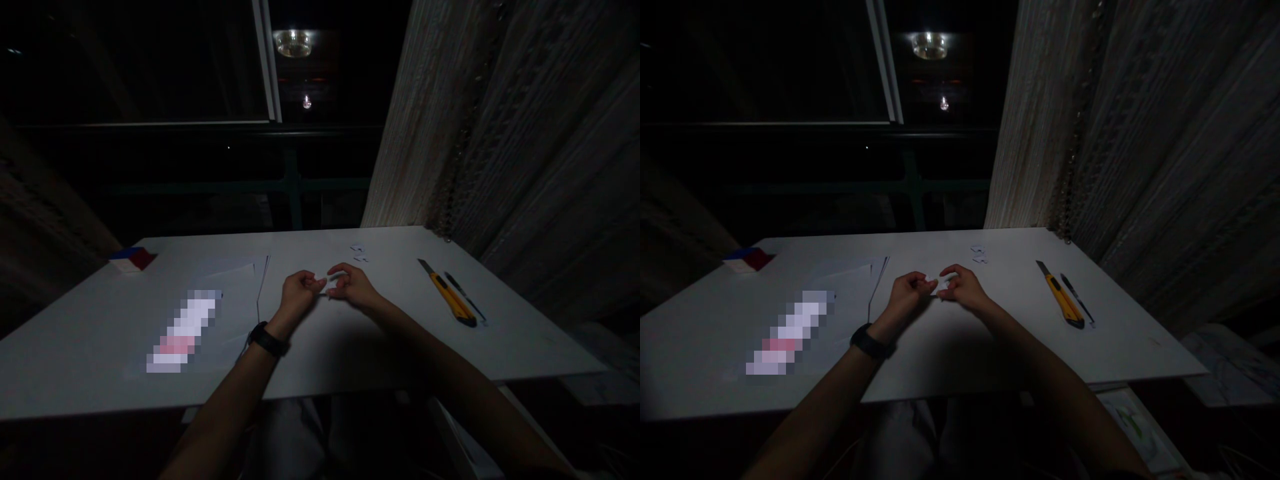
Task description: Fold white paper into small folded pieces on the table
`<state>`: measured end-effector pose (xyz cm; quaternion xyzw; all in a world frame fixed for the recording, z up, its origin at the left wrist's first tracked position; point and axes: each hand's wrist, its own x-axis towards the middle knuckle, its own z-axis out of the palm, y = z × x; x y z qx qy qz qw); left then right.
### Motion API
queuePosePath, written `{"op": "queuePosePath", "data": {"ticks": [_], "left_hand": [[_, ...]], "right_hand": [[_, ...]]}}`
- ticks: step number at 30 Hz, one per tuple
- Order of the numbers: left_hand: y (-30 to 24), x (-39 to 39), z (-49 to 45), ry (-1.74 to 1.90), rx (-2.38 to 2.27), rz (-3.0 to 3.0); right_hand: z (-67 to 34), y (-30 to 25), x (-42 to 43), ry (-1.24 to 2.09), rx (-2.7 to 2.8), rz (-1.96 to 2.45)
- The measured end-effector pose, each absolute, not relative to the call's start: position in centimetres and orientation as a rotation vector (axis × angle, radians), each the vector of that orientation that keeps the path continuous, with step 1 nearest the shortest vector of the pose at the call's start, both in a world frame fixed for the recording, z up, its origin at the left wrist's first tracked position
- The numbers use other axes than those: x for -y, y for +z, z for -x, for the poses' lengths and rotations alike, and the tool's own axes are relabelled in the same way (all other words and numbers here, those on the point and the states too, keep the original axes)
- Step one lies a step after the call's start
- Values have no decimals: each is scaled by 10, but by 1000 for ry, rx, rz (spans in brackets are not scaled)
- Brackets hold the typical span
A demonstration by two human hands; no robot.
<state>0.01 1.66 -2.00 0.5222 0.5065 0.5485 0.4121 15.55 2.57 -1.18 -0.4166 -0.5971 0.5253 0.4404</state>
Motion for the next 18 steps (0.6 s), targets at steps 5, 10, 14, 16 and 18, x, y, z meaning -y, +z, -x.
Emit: {"op": "queuePosePath", "data": {"ticks": [5, 10, 14, 16, 18], "left_hand": [[-13, -9, -4, 1286, -1158, -1304], [-5, 0, -4, 1261, -1120, -1152], [-2, 0, -2, 1269, -1124, -1065], [-2, -2, 0, 1259, -1121, -1062], [-1, -3, 1, 1231, -1109, -1087]], "right_hand": [[-156, -7, -23, 1377, 1467, 1016], [-155, -10, -22, 1311, 1551, 1023], [-154, -13, -22, 1278, 1598, 1013], [-154, -13, -22, 1260, 1617, 1006], [-155, -13, -23, 1234, 1645, 990]]}}
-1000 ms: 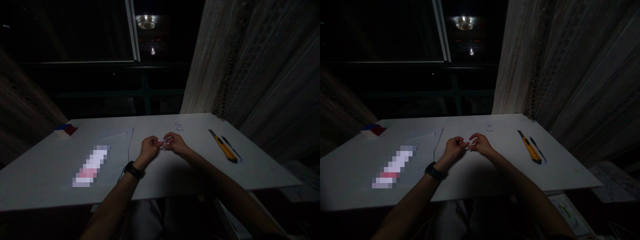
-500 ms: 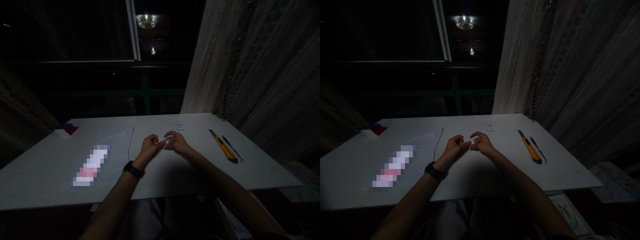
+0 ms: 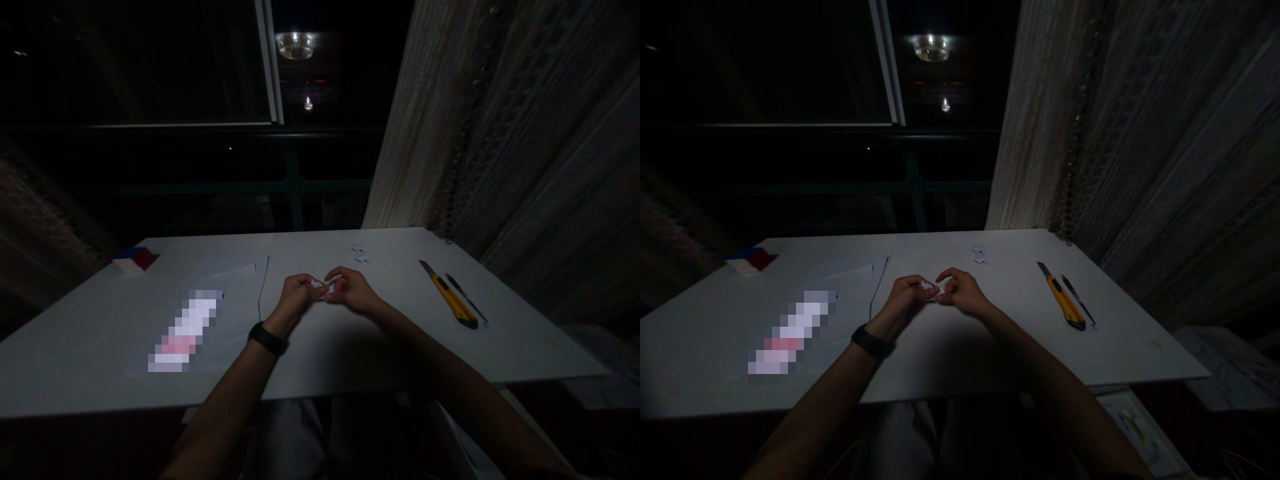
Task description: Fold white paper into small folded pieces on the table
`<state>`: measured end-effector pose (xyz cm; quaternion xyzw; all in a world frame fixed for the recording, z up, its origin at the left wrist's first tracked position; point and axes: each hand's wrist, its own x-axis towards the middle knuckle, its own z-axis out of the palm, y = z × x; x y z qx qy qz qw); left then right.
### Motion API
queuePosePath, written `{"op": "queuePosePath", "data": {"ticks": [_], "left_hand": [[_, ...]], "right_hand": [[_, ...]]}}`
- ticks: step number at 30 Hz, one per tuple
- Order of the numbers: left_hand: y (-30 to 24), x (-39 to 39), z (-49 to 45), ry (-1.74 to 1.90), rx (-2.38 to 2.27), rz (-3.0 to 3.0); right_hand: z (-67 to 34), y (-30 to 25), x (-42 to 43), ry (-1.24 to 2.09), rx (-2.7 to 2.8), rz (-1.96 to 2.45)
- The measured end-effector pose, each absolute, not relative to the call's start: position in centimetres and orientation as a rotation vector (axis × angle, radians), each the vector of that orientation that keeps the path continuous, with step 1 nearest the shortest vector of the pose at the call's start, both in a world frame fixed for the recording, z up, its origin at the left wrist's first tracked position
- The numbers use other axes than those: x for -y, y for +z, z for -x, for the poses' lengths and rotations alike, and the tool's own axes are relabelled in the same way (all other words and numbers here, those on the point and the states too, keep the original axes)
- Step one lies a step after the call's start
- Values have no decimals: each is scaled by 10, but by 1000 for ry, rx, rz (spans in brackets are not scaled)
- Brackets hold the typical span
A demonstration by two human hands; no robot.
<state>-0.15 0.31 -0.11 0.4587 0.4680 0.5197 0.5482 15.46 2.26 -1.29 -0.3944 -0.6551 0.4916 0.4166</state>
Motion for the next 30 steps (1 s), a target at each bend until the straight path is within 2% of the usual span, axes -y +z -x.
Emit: {"op": "queuePosePath", "data": {"ticks": [23, 27, 30], "left_hand": [[-8, -6, -3, 1249, -997, -1243], [-5, -8, -3, 1327, -1102, -1292], [-4, -8, -4, 1326, -1117, -1292]], "right_hand": [[-153, -15, -22, 877, 1683, 1160], [-153, -16, -25, 912, 1649, 1123], [-154, -18, -28, 1066, 1524, 1072]]}}
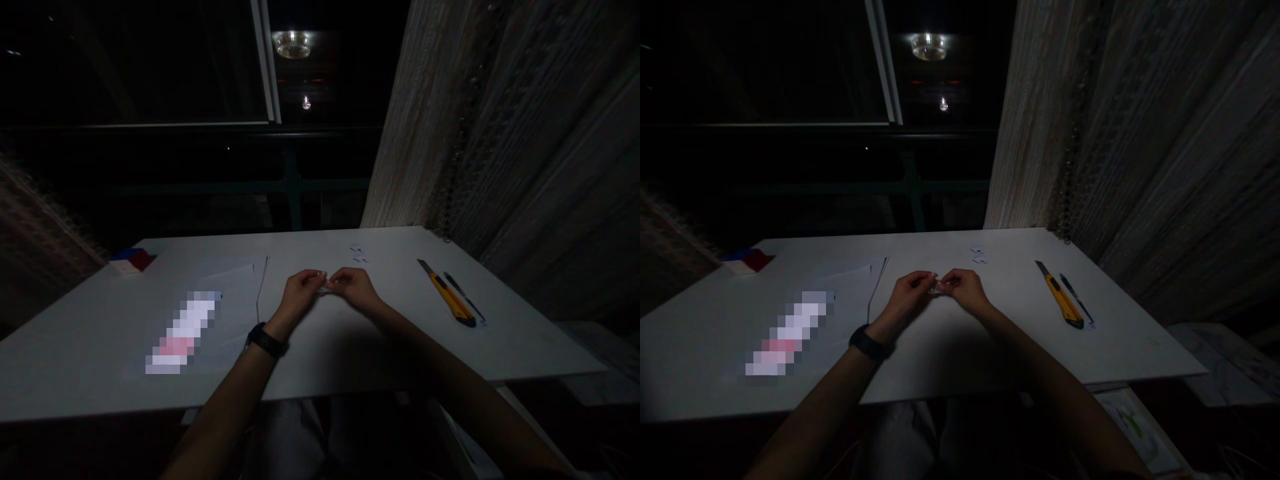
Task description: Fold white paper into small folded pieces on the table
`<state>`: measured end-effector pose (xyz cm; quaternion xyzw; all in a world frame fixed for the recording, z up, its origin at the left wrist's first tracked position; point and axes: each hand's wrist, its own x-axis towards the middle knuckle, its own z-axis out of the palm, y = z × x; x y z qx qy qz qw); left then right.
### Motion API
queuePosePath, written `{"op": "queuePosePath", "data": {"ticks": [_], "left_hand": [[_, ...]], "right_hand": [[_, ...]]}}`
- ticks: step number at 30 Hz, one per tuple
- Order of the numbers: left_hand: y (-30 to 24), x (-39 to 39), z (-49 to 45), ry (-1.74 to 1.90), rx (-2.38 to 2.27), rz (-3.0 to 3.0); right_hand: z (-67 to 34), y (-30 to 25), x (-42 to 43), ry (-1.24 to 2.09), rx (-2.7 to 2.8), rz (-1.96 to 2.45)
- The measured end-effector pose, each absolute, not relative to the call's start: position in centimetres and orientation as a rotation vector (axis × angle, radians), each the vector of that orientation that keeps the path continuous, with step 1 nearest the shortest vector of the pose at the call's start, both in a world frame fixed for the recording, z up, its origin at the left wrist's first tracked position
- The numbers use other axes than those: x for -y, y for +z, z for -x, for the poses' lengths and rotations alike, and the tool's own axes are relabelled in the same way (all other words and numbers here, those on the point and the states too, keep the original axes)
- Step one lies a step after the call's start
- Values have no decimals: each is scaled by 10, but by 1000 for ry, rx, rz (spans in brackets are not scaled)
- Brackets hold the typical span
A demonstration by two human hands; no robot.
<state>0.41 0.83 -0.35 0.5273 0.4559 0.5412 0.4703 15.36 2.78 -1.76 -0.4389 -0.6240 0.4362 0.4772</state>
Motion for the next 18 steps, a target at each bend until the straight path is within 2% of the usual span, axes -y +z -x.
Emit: {"op": "queuePosePath", "data": {"ticks": [8, 13, 18], "left_hand": [[-11, -10, -2, 1323, -1190, -1451], [-12, -9, 0, 1271, -1272, -1617], [-10, -4, -2, 1230, -1326, -1703]], "right_hand": [[-153, -14, -25, 1358, 1263, 962], [-152, -14, -25, 1377, 1301, 952], [-155, -14, -26, 1255, 1491, 980]]}}
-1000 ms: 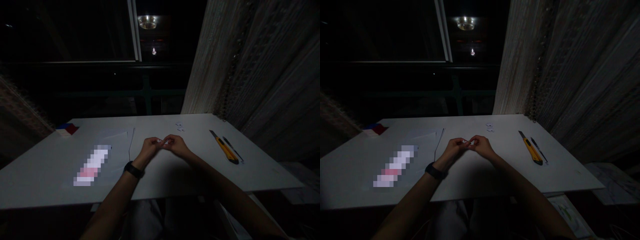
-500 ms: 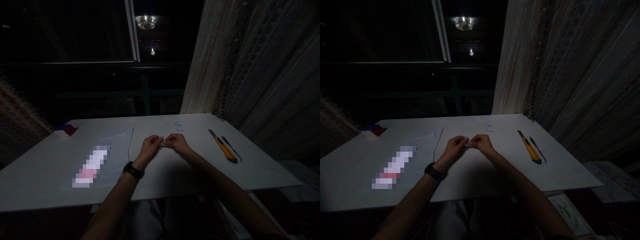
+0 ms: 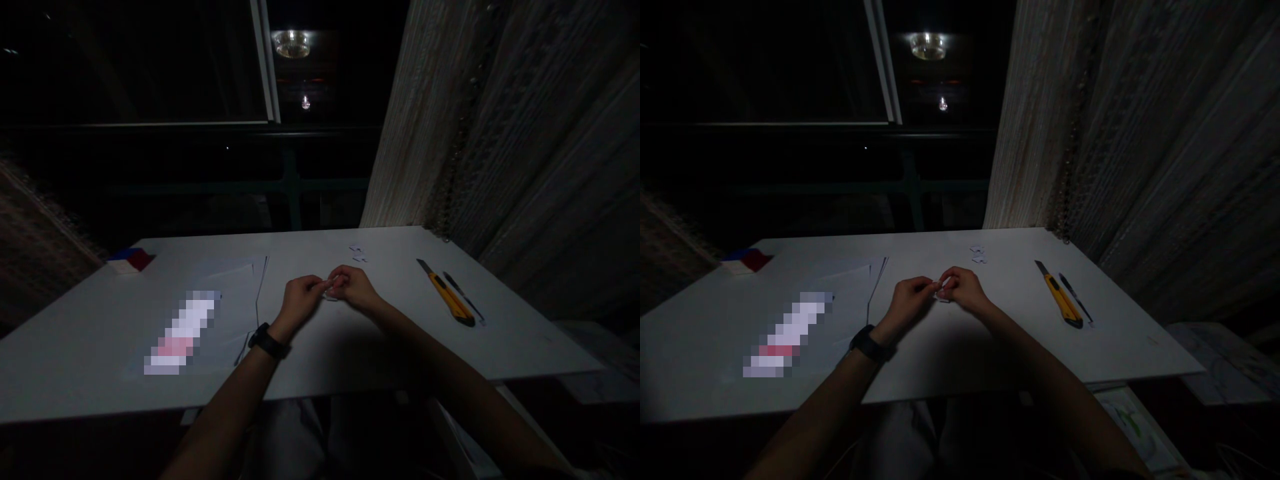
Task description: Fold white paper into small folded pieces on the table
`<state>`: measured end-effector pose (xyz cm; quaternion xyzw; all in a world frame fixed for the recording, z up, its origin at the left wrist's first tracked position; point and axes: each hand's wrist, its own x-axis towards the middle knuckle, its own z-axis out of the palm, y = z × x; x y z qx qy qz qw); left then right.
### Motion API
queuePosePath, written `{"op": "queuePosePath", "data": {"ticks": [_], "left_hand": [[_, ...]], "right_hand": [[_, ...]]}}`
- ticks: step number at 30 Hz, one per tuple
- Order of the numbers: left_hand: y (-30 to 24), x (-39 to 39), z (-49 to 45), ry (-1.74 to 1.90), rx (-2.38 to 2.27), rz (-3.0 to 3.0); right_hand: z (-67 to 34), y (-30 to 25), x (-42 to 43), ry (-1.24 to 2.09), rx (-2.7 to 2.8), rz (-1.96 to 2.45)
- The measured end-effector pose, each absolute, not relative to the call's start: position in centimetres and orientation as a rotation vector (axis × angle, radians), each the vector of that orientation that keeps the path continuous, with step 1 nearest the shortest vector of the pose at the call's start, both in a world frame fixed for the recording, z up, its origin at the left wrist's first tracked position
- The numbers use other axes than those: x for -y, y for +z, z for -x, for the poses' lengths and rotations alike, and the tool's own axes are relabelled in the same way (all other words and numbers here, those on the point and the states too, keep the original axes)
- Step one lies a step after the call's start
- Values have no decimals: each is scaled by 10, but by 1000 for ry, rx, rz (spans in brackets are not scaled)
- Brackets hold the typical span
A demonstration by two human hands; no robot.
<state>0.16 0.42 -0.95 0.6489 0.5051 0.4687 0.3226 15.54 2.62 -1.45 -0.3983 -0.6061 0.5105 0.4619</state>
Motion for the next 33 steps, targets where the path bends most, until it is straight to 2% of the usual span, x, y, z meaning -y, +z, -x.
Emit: {"op": "queuePosePath", "data": {"ticks": [10, 17, 24, 29, 33], "left_hand": [[-6, -4, -3, 1238, -1327, -1762], [-5, -7, -3, 1345, -1116, -1377], [-7, -8, -1, 1345, -1001, -1109], [-7, -8, -1, 1357, -1026, -1088], [-6, -8, -2, 1388, -1042, -1106]], "right_hand": [[-153, -6, -22, 1247, 1408, 955], [-156, -11, -28, 1142, 1408, 948], [-154, -5, -16, 819, 1677, 958], [-153, -4, -14, 740, 1730, 1029], [-154, -6, -18, 806, 1699, 1005]]}}
